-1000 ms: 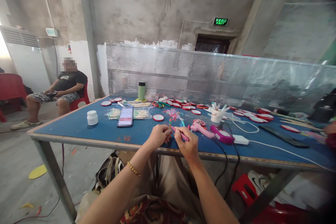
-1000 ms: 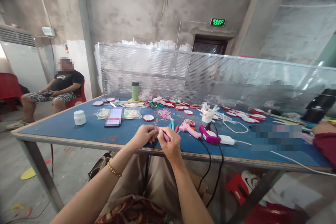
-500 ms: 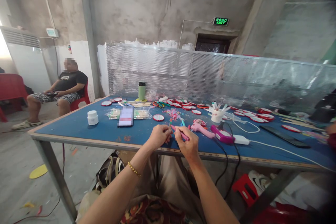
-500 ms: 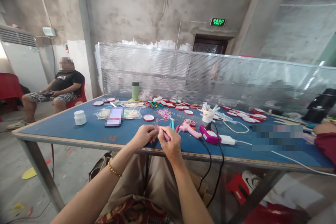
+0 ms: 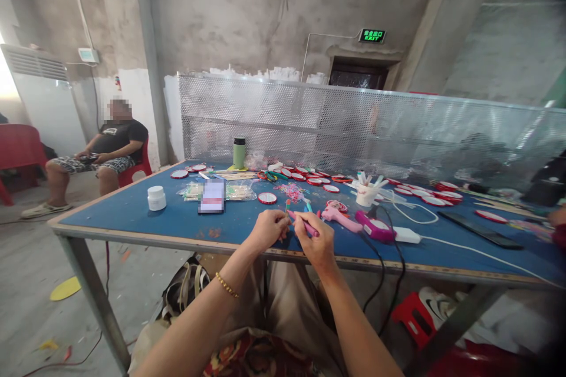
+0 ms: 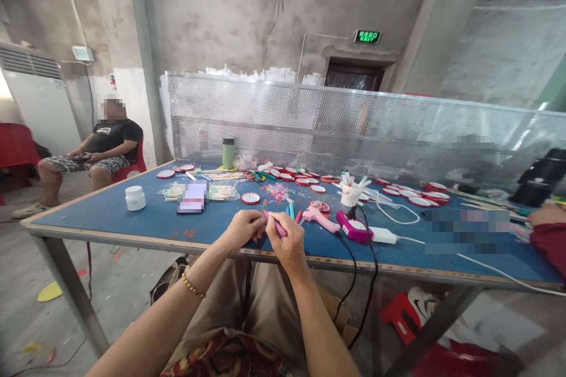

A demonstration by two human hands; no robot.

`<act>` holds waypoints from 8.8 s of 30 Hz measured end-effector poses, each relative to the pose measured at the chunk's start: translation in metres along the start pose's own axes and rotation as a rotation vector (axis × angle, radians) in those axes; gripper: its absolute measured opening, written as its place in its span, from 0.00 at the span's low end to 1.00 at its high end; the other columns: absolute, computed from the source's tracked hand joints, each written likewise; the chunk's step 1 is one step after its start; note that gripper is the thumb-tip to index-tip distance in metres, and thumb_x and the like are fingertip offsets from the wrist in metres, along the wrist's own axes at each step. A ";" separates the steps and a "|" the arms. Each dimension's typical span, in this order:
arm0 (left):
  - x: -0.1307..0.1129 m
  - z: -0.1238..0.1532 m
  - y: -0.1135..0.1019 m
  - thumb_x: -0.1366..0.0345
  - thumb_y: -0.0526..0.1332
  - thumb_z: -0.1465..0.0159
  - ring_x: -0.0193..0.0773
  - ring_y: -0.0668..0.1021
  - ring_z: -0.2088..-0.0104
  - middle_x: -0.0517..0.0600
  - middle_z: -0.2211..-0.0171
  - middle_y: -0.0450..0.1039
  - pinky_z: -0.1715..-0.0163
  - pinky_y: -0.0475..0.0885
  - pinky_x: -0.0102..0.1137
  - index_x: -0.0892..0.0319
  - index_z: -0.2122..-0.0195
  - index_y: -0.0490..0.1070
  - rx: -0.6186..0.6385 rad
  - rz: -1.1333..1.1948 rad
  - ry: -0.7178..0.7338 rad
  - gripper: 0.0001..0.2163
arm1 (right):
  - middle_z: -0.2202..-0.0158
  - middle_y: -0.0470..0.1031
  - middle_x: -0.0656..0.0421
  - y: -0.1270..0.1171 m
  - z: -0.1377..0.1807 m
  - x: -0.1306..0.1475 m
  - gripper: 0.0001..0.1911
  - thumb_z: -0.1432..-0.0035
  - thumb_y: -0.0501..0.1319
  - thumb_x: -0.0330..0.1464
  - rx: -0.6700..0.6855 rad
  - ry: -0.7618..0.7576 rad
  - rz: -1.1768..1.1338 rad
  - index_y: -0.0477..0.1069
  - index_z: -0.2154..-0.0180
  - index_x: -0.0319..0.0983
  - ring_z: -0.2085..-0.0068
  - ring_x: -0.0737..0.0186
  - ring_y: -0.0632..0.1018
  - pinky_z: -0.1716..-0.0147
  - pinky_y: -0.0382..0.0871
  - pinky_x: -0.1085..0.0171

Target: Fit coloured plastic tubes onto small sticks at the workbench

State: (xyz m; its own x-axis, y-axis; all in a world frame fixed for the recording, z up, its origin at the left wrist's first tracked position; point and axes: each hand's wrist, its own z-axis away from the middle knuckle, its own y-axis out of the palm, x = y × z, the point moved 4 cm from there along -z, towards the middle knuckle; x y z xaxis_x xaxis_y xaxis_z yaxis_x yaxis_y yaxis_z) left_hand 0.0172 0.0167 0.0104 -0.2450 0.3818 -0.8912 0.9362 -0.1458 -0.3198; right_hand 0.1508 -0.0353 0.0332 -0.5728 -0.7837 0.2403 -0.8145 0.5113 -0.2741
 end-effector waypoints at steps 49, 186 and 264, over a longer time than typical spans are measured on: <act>0.004 -0.003 0.002 0.66 0.55 0.38 0.29 0.70 0.83 0.44 0.83 0.68 0.80 0.65 0.23 0.60 0.78 0.67 0.010 0.024 0.054 0.11 | 0.70 0.80 0.60 0.000 -0.001 -0.002 0.08 0.33 0.57 0.29 -0.030 -0.052 0.008 0.75 0.63 0.40 0.71 0.65 0.80 0.67 0.74 0.67; -0.002 -0.001 0.001 0.70 0.56 0.38 0.28 0.71 0.82 0.44 0.82 0.69 0.81 0.67 0.21 0.63 0.74 0.72 -0.001 0.048 -0.006 0.09 | 0.71 0.81 0.59 -0.002 0.000 -0.003 0.10 0.33 0.56 0.32 -0.042 -0.013 0.042 0.75 0.65 0.41 0.71 0.64 0.81 0.67 0.76 0.66; -0.001 0.000 -0.001 0.71 0.56 0.39 0.28 0.70 0.83 0.43 0.84 0.68 0.80 0.68 0.22 0.62 0.77 0.68 0.019 0.107 -0.014 0.09 | 0.71 0.80 0.59 0.001 -0.001 -0.004 0.10 0.32 0.56 0.33 0.019 0.010 0.017 0.75 0.64 0.40 0.72 0.65 0.79 0.65 0.76 0.65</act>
State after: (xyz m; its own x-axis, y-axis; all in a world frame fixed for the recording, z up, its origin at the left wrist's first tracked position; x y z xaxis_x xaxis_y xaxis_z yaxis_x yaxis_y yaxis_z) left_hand 0.0168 0.0168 0.0111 -0.1476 0.3507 -0.9248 0.9522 -0.2026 -0.2288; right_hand 0.1524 -0.0313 0.0324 -0.5872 -0.7714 0.2452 -0.8031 0.5173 -0.2958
